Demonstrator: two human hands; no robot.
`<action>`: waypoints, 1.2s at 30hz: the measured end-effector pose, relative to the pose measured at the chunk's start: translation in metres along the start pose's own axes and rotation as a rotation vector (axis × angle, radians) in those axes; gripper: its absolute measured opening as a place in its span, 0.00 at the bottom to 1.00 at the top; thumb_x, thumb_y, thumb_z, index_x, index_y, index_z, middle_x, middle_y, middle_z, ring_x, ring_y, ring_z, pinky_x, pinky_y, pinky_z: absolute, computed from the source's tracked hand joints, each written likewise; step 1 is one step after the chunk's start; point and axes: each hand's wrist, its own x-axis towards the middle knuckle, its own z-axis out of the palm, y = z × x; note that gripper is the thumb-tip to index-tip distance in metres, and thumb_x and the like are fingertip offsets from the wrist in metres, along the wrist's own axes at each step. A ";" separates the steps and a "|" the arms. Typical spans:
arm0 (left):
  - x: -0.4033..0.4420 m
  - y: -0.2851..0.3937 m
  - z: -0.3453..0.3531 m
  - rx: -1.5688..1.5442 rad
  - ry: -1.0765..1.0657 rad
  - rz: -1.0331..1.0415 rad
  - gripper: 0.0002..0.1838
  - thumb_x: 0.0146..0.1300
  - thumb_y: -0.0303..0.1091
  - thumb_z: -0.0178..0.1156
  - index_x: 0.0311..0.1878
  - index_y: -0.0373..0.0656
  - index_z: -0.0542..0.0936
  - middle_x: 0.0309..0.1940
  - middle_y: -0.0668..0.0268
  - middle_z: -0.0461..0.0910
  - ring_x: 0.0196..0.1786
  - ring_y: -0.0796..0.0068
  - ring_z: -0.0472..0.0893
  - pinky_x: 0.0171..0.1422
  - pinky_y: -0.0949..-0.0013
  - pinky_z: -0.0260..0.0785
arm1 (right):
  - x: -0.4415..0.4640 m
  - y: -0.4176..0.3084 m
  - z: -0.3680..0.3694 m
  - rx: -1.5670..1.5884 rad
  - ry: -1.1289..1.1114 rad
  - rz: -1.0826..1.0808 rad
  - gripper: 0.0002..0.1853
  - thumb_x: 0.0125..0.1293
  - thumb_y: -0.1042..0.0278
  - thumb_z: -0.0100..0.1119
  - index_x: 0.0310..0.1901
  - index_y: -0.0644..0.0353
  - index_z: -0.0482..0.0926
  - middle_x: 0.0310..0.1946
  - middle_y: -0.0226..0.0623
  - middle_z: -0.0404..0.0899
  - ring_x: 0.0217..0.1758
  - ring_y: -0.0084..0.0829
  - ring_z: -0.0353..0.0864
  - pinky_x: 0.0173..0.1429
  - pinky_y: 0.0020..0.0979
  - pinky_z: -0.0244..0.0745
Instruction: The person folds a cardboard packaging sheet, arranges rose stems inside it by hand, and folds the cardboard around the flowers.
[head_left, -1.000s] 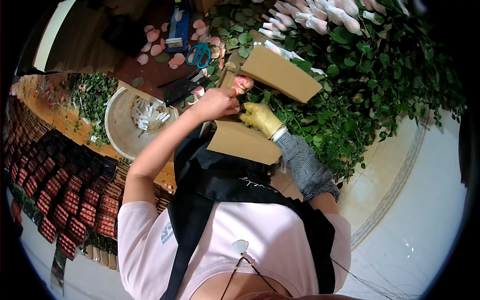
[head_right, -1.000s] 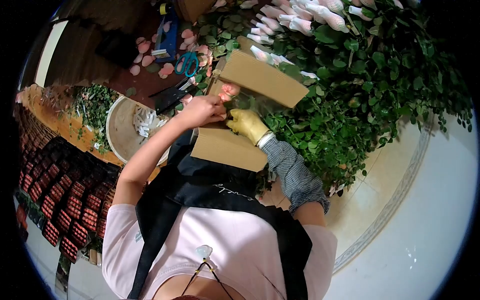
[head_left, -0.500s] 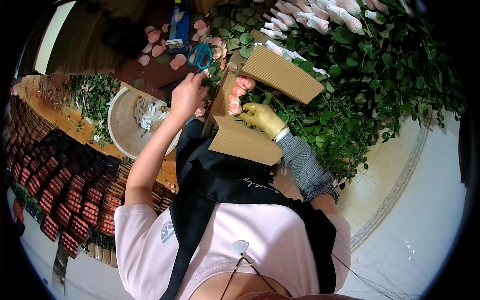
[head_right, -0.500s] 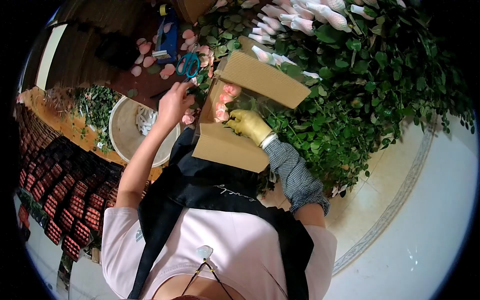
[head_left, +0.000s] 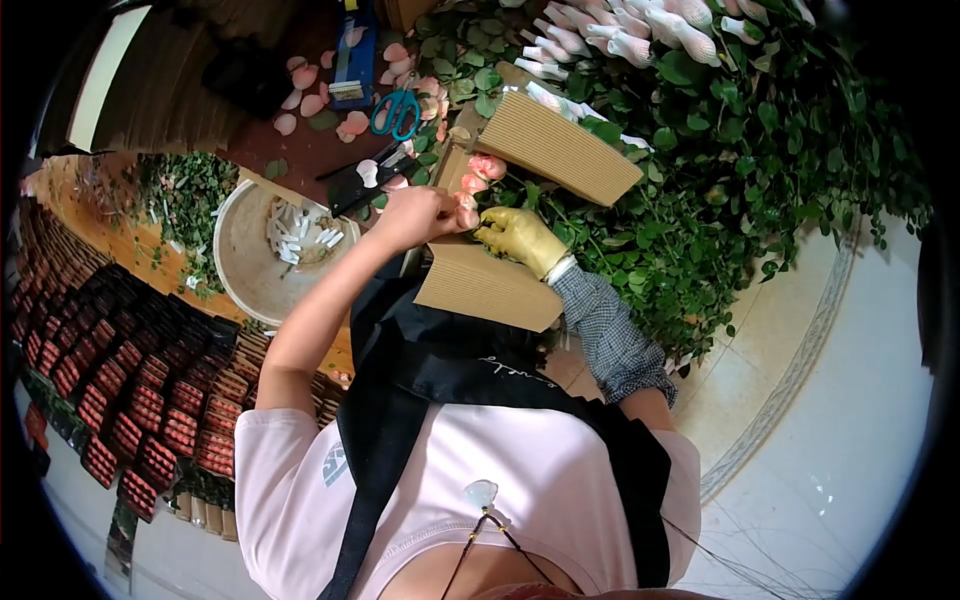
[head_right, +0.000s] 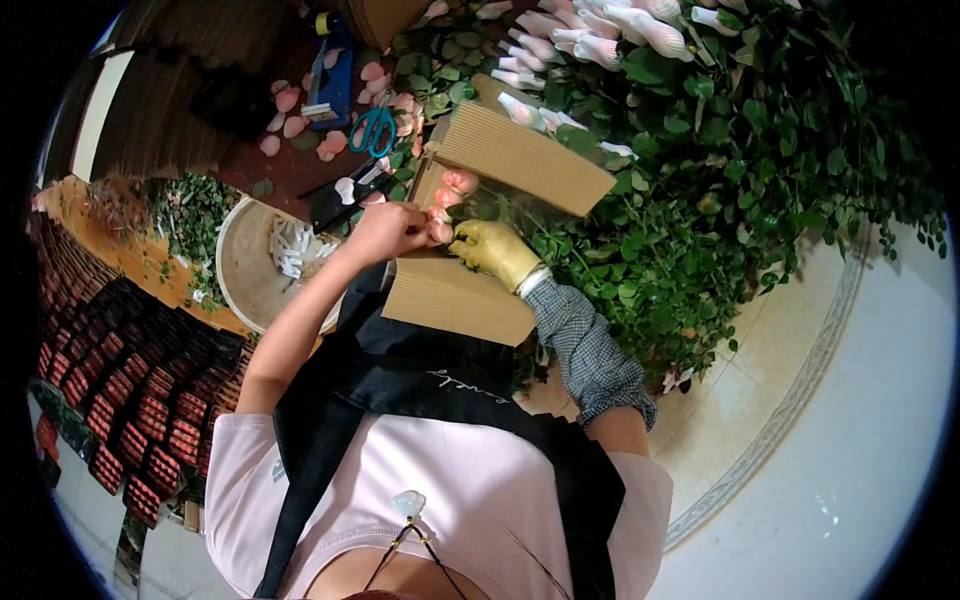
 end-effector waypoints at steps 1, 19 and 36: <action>-0.003 -0.001 -0.001 -0.008 0.087 -0.023 0.14 0.64 0.42 0.62 0.29 0.40 0.84 0.28 0.61 0.83 0.31 0.56 0.82 0.34 0.56 0.72 | -0.001 -0.001 0.000 0.004 0.000 0.000 0.13 0.68 0.61 0.61 0.42 0.64 0.80 0.21 0.33 0.77 0.22 0.22 0.73 0.29 0.30 0.69; 0.002 -0.016 -0.006 -0.304 0.073 -0.187 0.10 0.65 0.33 0.62 0.37 0.34 0.82 0.37 0.54 0.76 0.41 0.53 0.79 0.45 0.59 0.71 | 0.009 0.011 0.002 -0.307 0.078 -0.235 0.15 0.62 0.58 0.64 0.41 0.61 0.80 0.30 0.47 0.82 0.33 0.47 0.83 0.38 0.43 0.75; 0.001 -0.028 0.020 -0.342 -0.352 -0.291 0.16 0.59 0.44 0.70 0.38 0.38 0.86 0.27 0.53 0.83 0.28 0.60 0.81 0.36 0.60 0.71 | 0.006 0.008 0.003 -0.227 0.074 -0.173 0.15 0.65 0.57 0.63 0.39 0.63 0.79 0.25 0.44 0.80 0.25 0.36 0.79 0.32 0.38 0.73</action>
